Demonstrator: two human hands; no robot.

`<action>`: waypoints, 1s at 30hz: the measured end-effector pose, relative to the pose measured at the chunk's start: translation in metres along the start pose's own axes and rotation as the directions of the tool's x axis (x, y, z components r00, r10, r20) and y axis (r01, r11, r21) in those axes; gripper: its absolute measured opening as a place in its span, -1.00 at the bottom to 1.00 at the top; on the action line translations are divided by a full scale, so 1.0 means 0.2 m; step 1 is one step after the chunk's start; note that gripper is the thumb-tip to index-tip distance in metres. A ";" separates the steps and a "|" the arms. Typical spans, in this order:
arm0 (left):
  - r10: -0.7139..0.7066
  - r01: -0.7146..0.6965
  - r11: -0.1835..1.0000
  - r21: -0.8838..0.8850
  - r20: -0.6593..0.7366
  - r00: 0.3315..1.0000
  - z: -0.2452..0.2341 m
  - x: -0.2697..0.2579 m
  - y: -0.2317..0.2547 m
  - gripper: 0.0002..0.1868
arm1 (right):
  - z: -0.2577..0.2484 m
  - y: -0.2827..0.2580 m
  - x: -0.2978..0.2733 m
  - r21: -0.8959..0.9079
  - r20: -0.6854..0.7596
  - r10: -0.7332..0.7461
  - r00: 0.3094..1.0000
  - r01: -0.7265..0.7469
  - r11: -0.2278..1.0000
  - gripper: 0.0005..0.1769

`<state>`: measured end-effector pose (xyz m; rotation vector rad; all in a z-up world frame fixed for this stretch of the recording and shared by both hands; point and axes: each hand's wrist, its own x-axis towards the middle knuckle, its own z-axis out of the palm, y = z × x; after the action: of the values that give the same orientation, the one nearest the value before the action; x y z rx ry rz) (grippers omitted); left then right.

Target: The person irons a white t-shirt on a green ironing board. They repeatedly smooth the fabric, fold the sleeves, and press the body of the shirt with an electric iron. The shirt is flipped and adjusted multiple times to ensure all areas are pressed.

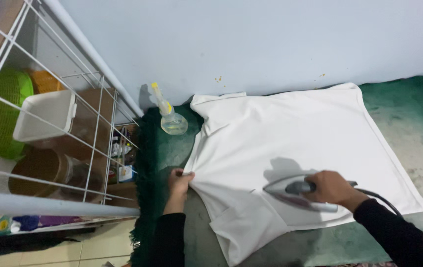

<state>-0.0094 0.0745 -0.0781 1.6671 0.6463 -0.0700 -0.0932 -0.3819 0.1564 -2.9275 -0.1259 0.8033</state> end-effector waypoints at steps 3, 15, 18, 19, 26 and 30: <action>0.082 -0.077 0.894 0.442 0.010 0.997 0.03 0.12 0.07 -0.63 | -0.04 -0.04 0.09 0.109 -0.202 0.079 0.976 -0.057 0.992 -0.48; 0.455 -0.576 0.387 0.720 0.394 0.799 0.44 0.44 0.65 -0.61 | -0.01 -0.27 0.16 0.006 -0.016 -0.367 0.930 0.367 0.930 -0.68; 0.555 -0.560 0.390 0.731 0.299 0.776 0.32 0.34 0.71 -0.75 | 0.02 -0.26 0.14 -0.020 -0.027 -0.369 0.929 0.369 0.929 -0.70; 0.650 -0.570 0.392 0.722 0.221 0.727 0.28 0.31 0.73 -0.76 | 0.01 -0.25 0.16 -0.028 -0.056 -0.365 0.929 0.364 0.931 -0.70; 0.745 -0.569 0.309 0.763 0.177 0.643 0.19 0.24 0.70 -0.85 | -0.05 -0.28 0.42 -0.036 -0.292 0.037 0.956 -0.049 0.998 -0.54; 0.695 -0.439 0.394 0.807 0.050 0.717 0.20 0.16 0.63 -0.67 | -0.15 -0.28 0.64 0.192 -0.404 0.201 0.892 -0.132 0.972 -0.53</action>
<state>0.0860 0.0414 0.0133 2.7462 0.1732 0.5078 0.0292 -0.3158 0.1246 -2.9021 0.2196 0.1647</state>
